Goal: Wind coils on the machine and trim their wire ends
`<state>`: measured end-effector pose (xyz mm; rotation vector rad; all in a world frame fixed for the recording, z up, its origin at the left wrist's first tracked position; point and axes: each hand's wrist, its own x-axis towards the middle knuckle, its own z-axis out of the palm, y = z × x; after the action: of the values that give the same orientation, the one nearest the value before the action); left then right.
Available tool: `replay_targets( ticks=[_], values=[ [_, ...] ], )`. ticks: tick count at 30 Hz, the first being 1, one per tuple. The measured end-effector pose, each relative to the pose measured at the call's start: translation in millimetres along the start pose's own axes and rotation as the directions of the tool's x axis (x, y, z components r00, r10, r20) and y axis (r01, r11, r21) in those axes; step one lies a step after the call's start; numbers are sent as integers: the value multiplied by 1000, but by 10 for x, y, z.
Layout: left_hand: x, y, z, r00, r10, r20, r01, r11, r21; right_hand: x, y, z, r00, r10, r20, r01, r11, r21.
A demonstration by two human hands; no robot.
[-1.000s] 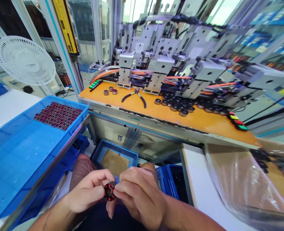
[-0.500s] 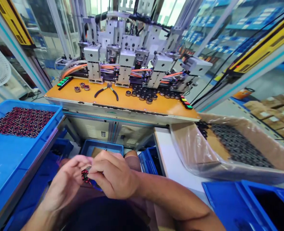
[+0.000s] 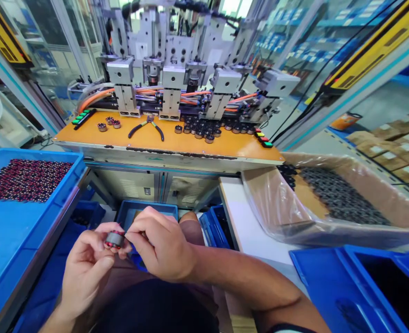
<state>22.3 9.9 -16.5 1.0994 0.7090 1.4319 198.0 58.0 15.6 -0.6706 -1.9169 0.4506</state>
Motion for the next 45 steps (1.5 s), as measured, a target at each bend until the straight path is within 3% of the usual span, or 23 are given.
replay_targets(
  ticks=[6, 10, 12, 14, 16, 18, 22, 25, 27, 28, 29, 31, 32, 33, 34, 36, 38, 41, 45],
  values=[
    [40, 6, 11, 982, 173, -73, -159, 974, 164, -22, -46, 40, 997, 72, -25, -70, 995, 73],
    [60, 14, -21, 972, 229, -50, -204, 931, 302, -30, -147, 51, 963, 269, -16, -259, 939, 225],
    [51, -1, -52, 980, 195, -48, -174, 944, 282, -28, -190, 47, 905, 417, 88, -419, 834, 358],
    [33, -28, -86, 989, 139, -45, -127, 971, 202, -28, -204, 41, 800, 538, 266, -593, 638, 491],
    [19, -57, -116, 994, 100, -35, -95, 987, 128, -32, -185, 37, 684, 579, 443, -715, 415, 562],
    [14, -78, -138, 996, 79, -32, -75, 993, 89, -42, -141, 41, 600, 568, 564, -781, 261, 568],
    [14, -89, -161, 996, 84, -12, -83, 994, 64, -71, -33, 85, 534, 519, 667, -814, 100, 573],
    [23, -90, -153, 996, 83, -18, -81, 994, 72, -96, 15, 146, 544, 462, 700, -800, 34, 599],
    [59, -99, -135, 998, 58, -15, -57, 997, 49, -113, 28, 192, 579, 426, 695, -783, 53, 620],
    [89, -106, -125, 999, 39, -18, -39, 999, 14, -121, 34, 213, 616, 426, 663, -761, 104, 640],
    [125, -116, -118, 999, 17, -36, -18, 999, -28, -127, 45, 231, 677, 440, 590, -716, 211, 665],
    [196, -136, -122, 988, -56, -147, 42, 995, -92, -134, 92, 253, 856, 422, 298, -511, 605, 610],
    [218, -144, -134, 967, -90, -238, 73, 994, -81, -133, 132, 255, 942, 317, 107, -330, 823, 462],
    [223, -149, -151, 937, -102, -335, 102, 995, -18, -127, 182, 248, 989, 141, -54, -125, 965, 231],
    [209, -148, -169, 906, -70, -417, 122, 988, 99, -119, 238, 234, 988, -58, -143, 56, 998, -20],
    [126, -125, -192, 891, 116, -439, 94, 898, 429, -97, 347, 190, 925, -354, -138, 286, 888, -361],
    [15, -70, -172, 926, 288, -244, -41, 721, 692, -84, 420, 140, 871, -486, -74, 402, 790, -463],
    [-63, 45, -59, 940, 342, -6, -203, 571, 795, -96, 438, 94, 826, -563, 12, 499, 721, -481],
    [35, 142, 54, 962, 272, 15, -177, 583, 793, -150, 378, 87, 809, -583, 72, 545, 701, -460]
  ],
)
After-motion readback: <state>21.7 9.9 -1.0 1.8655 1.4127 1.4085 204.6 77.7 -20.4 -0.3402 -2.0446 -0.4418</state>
